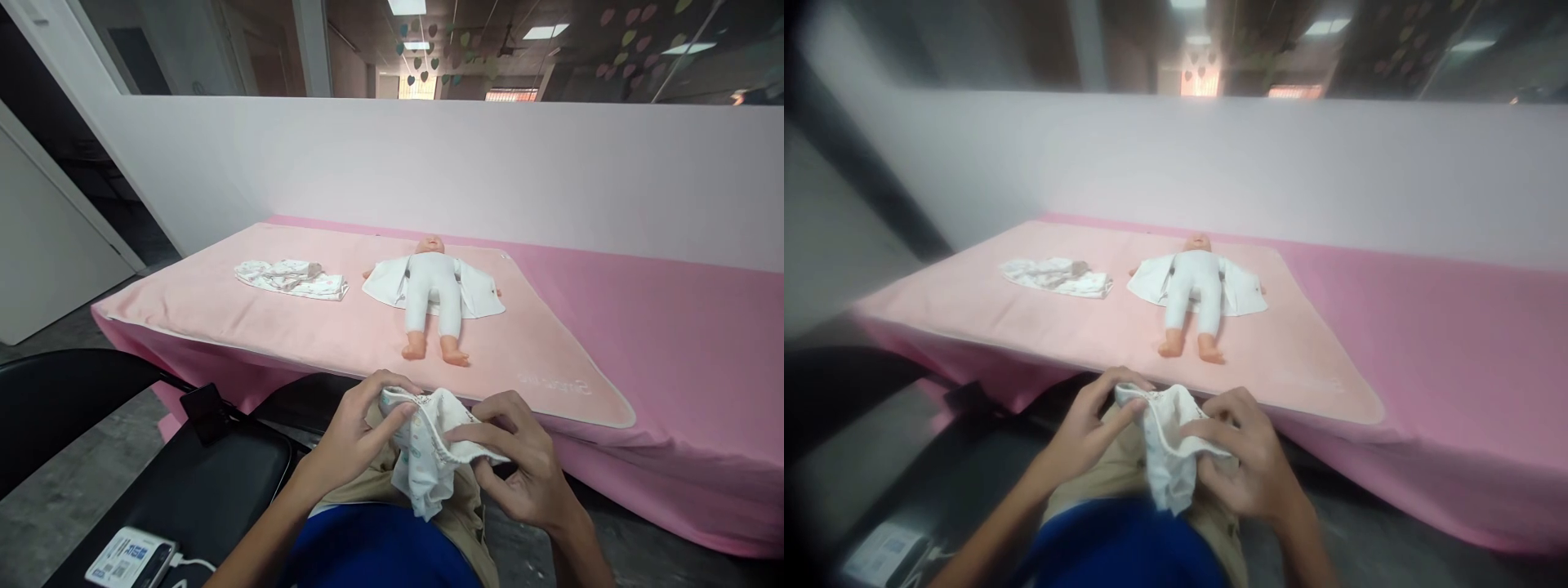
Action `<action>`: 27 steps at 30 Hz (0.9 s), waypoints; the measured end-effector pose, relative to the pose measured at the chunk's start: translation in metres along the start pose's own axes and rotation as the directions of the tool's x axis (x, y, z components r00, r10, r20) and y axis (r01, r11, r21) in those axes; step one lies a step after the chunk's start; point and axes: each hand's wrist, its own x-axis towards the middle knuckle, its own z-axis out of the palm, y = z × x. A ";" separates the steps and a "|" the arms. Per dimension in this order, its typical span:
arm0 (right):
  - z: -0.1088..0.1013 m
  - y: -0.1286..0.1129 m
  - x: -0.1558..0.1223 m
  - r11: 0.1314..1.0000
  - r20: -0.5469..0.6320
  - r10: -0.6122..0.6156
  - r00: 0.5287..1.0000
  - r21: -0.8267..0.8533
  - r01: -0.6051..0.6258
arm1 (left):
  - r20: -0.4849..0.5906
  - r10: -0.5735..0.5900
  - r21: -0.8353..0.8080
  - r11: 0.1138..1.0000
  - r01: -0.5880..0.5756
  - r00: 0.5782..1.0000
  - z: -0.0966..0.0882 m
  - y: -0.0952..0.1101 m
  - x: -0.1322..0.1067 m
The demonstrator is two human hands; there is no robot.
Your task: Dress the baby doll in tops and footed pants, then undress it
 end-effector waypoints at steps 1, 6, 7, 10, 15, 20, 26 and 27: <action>0.000 0.000 -0.002 1.000 -0.029 -0.004 1.000 -0.002 0.004 | 0.006 0.010 -0.003 1.000 -0.010 1.000 -0.001 -0.002 0.001; -0.003 -0.006 0.000 0.991 -0.215 -0.095 0.972 0.074 0.113 | 0.038 0.182 -0.153 0.973 -0.174 0.983 -0.005 -0.007 0.015; -0.005 -0.007 0.003 0.982 -0.201 -0.113 0.973 0.125 0.140 | 0.053 0.212 -0.210 0.958 -0.196 0.976 -0.005 -0.007 0.020; -0.014 -0.004 0.018 0.940 -0.078 -0.117 0.990 0.314 0.135 | 0.061 0.259 -0.334 0.915 -0.225 0.964 -0.005 -0.005 0.035; -0.041 0.012 0.040 0.948 0.282 0.088 0.955 0.271 -0.167 | 0.079 0.330 -0.330 0.899 -0.288 0.941 -0.006 0.000 0.055; -0.061 0.022 0.043 0.969 0.367 0.132 0.921 0.148 -0.198 | 0.084 0.444 -0.335 0.856 -0.394 0.892 0.006 0.005 0.066; -0.073 0.019 0.047 0.931 0.169 0.158 0.973 0.302 -0.204 | 0.156 0.429 -0.231 0.892 -0.389 0.890 0.009 0.007 0.070; -0.073 0.017 0.051 0.931 0.159 0.171 0.972 0.298 -0.212 | 0.208 0.395 -0.133 0.918 -0.375 0.895 0.004 0.010 0.072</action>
